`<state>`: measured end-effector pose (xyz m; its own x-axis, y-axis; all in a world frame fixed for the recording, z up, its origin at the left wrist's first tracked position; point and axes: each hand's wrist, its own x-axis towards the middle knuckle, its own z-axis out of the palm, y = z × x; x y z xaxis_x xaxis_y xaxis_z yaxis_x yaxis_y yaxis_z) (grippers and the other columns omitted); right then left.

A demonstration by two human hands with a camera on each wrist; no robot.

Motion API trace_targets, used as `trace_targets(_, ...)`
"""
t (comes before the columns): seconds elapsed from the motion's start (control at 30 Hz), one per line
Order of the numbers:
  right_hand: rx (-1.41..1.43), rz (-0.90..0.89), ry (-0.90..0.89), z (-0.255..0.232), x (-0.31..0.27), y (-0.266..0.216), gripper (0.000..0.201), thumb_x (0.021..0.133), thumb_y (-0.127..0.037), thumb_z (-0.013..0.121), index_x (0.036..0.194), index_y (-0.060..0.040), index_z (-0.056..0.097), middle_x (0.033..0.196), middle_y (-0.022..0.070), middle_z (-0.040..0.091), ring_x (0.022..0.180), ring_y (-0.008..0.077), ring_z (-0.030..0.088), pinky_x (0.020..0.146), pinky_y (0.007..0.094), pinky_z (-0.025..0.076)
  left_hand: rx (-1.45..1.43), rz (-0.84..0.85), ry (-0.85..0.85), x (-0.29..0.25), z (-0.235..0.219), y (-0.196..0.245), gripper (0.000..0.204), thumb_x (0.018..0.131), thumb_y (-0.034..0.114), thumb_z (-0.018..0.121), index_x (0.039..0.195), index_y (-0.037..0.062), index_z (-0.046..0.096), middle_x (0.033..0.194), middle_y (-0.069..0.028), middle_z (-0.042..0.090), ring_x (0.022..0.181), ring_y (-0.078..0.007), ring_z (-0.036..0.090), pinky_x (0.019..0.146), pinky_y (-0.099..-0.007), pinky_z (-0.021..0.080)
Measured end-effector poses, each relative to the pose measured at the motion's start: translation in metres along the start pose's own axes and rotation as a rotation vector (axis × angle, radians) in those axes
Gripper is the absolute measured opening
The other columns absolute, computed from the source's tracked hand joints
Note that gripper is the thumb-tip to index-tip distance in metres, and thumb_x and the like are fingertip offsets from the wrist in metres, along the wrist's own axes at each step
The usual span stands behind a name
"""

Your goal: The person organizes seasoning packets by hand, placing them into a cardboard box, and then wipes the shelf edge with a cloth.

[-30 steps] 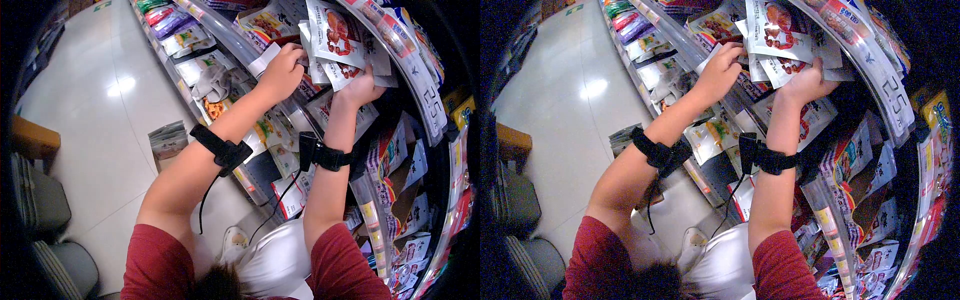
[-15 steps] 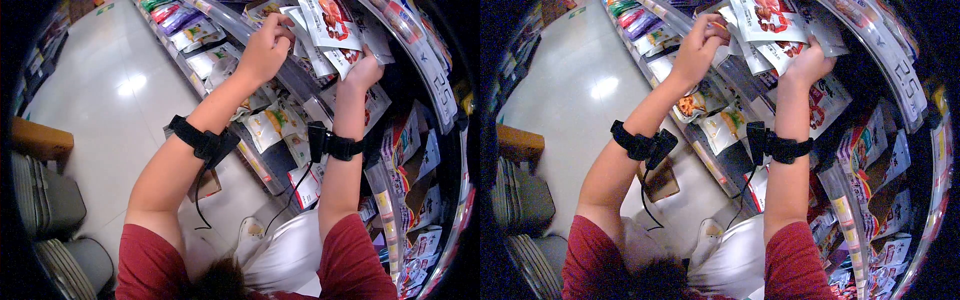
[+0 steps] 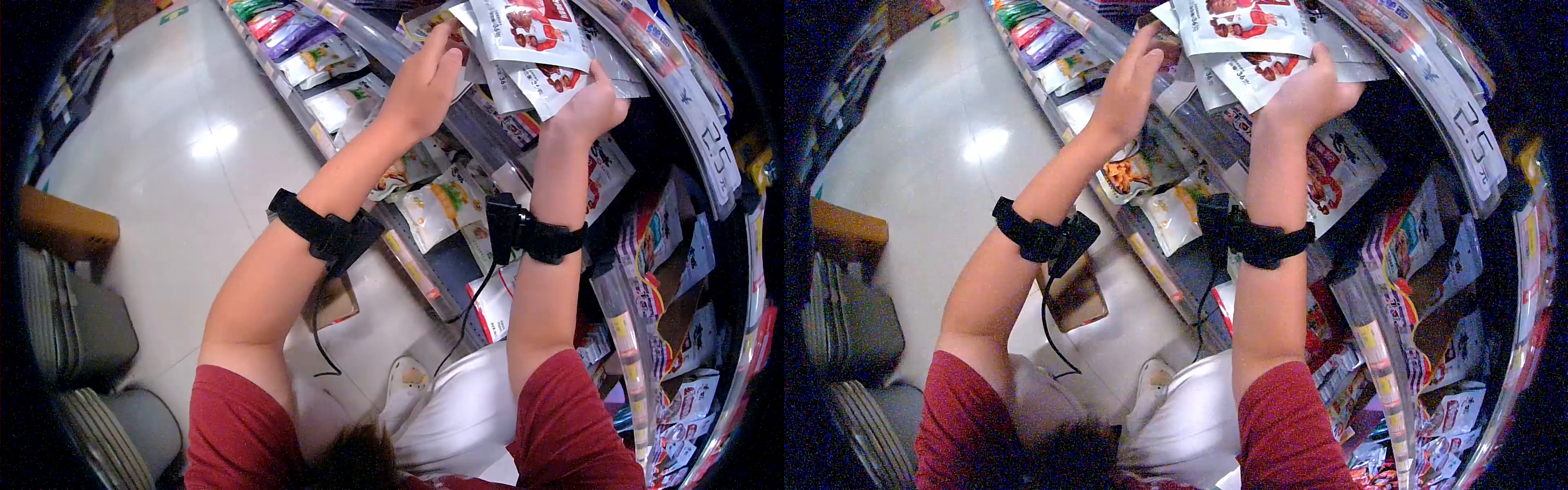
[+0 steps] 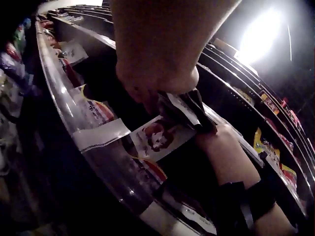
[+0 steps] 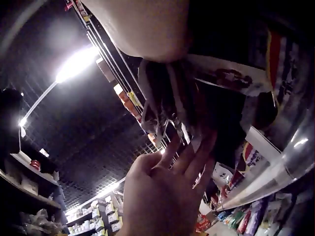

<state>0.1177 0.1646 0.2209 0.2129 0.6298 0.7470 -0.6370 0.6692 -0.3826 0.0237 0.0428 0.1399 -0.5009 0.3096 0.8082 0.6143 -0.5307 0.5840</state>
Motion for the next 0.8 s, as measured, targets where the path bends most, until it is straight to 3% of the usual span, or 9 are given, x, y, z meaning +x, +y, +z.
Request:
trace_targets(0.07,-0.002,0.116,0.0,-0.002,0.006,0.001,0.013,0.076,0.008,0.047,0.084,0.013,0.039,0.089,0.0242,0.053,0.069,0.0314,0.062,0.06,0.0404,0.056,-0.011,0.056,0.009,0.0,-0.001,0.0,0.036,0.087,0.022,0.036,0.117,0.002,0.04,0.093,-0.0214,0.057,0.088,-0.0391,0.053,0.077,-0.0391,0.041)
trace_targets(0.2,0.052,0.155,-0.034,-0.001,0.01,0.003,0.016,0.077,0.006,0.046,0.085,0.0149,0.035,0.088,0.0277,0.052,0.071,0.0368,0.062,0.06,0.0471,0.056,-0.047,0.054,-0.032,0.0,-0.001,0.002,0.036,0.087,0.022,0.035,0.116,0.0021,0.042,0.092,-0.0217,0.058,0.088,-0.0386,0.054,0.077,-0.0394,0.041)
trace_targets(0.43,0.092,0.177,-0.025,0.004,0.01,0.003,0.016,0.078,0.006,0.045,0.085,0.0165,0.035,0.089,0.028,0.052,0.072,0.0371,0.061,0.061,0.0473,0.056,0.02,0.039,-0.023,-0.001,-0.006,0.005,0.037,0.087,0.023,0.037,0.116,0.0016,0.042,0.091,-0.0214,0.059,0.088,-0.0379,0.055,0.077,-0.04,0.041)
trace_targets(0.5,0.154,0.255,0.014,0.008,0.009,0.0,0.016,0.078,0.007,0.044,0.086,0.0176,0.035,0.089,0.0276,0.052,0.072,0.0369,0.061,0.061,0.0472,0.056,0.029,0.047,-0.021,-0.002,-0.008,0.005,0.037,0.087,0.024,0.037,0.116,0.0015,0.042,0.092,-0.0213,0.059,0.088,-0.0379,0.055,0.077,-0.0401,0.041)
trace_targets(0.6,0.153,0.248,0.045,0.013,0.007,-0.004,0.016,0.077,0.008,0.044,0.086,0.0181,0.036,0.089,0.0274,0.051,0.072,0.0367,0.061,0.061,0.0468,0.055,0.044,0.117,-0.01,-0.002,-0.009,0.008,0.037,0.087,0.024,0.037,0.116,0.0018,0.043,0.091,-0.0212,0.059,0.088,-0.0379,0.055,0.077,-0.0397,0.041)
trace_targets(0.67,0.149,0.252,0.045,0.017,0.003,-0.006,0.015,0.077,0.008,0.044,0.086,0.0181,0.036,0.089,0.0273,0.051,0.073,0.0365,0.061,0.062,0.0464,0.056,0.016,0.003,-0.111,-0.005,-0.014,0.011,0.038,0.09,0.022,0.035,0.121,0.002,0.04,0.106,-0.0173,0.056,0.099,-0.0253,0.054,0.089,-0.0311,0.037)
trace_targets(0.8,0.136,0.22,0.031,0.019,-0.003,-0.003,0.019,0.076,0.009,0.046,0.091,0.013,0.034,0.092,0.0254,0.05,0.076,0.0357,0.061,0.062,0.0452,0.056,0.02,-0.105,-0.14,-0.006,-0.023,0.015,0.039,0.09,0.023,0.034,0.123,0.0021,0.038,0.106,-0.0176,0.056,0.101,-0.0247,0.054,0.09,-0.0314,0.036)
